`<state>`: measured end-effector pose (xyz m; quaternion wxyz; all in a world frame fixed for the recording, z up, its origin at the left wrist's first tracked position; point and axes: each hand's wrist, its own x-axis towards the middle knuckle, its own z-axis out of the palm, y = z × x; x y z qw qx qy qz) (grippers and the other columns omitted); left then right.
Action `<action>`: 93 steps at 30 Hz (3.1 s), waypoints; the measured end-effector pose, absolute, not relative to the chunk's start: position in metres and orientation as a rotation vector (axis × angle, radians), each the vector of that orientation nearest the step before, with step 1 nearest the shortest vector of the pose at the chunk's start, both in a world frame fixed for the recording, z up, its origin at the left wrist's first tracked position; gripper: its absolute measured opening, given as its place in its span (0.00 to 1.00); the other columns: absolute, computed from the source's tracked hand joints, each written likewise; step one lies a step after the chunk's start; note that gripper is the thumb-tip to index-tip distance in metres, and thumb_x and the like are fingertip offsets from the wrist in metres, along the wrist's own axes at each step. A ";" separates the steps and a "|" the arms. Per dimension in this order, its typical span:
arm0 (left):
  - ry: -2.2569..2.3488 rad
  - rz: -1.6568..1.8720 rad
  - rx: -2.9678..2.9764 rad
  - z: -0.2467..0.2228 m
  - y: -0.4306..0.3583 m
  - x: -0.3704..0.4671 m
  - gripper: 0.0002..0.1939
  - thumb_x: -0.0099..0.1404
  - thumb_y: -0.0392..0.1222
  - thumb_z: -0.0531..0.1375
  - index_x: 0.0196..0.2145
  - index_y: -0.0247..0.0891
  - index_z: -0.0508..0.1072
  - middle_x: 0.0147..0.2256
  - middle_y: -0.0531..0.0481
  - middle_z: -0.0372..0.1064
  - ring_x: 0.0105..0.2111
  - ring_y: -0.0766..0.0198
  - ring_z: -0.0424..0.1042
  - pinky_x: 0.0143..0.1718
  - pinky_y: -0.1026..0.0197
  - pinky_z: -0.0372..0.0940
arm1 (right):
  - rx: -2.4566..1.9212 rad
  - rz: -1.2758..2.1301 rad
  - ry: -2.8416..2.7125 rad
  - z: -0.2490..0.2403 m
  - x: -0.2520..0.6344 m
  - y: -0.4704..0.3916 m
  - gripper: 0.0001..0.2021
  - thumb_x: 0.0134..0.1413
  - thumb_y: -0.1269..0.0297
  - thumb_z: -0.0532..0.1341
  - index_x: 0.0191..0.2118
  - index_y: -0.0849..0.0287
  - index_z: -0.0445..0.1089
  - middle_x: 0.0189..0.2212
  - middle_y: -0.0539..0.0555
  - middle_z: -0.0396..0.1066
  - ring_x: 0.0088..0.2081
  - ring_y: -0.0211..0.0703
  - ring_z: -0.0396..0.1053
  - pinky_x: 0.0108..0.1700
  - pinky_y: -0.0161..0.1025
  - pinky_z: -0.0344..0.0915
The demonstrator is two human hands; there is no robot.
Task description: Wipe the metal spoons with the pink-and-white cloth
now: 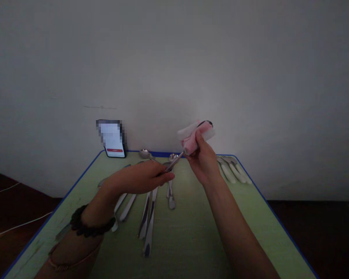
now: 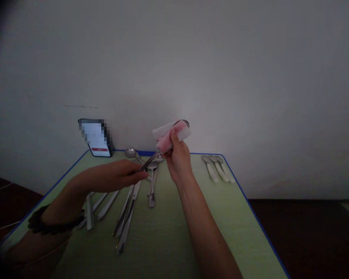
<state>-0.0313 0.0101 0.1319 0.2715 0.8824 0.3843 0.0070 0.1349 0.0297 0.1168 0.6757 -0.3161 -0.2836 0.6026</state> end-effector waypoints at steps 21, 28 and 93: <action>1.039 0.035 2.396 0.126 0.013 -0.030 0.19 0.67 0.53 0.43 0.29 0.37 0.62 0.25 0.53 0.61 0.24 0.66 0.61 0.24 0.65 0.54 | -0.735 1.364 -0.605 0.115 0.135 0.032 0.13 0.40 0.56 0.66 0.28 0.60 0.68 0.19 0.46 0.69 0.18 0.31 0.62 0.18 0.30 0.54; 1.022 0.034 2.399 0.124 0.013 -0.031 0.19 0.67 0.53 0.44 0.29 0.37 0.63 0.26 0.53 0.62 0.25 0.66 0.62 0.25 0.65 0.55 | -0.715 1.371 -0.595 0.115 0.135 0.032 0.13 0.39 0.57 0.66 0.29 0.60 0.68 0.20 0.46 0.70 0.19 0.31 0.62 0.18 0.29 0.54; 1.007 0.050 2.393 0.125 0.013 -0.031 0.19 0.67 0.53 0.45 0.29 0.36 0.63 0.25 0.53 0.62 0.25 0.66 0.62 0.25 0.65 0.56 | -0.711 1.374 -0.617 0.116 0.135 0.031 0.12 0.40 0.57 0.66 0.28 0.59 0.68 0.20 0.46 0.70 0.19 0.31 0.62 0.19 0.30 0.56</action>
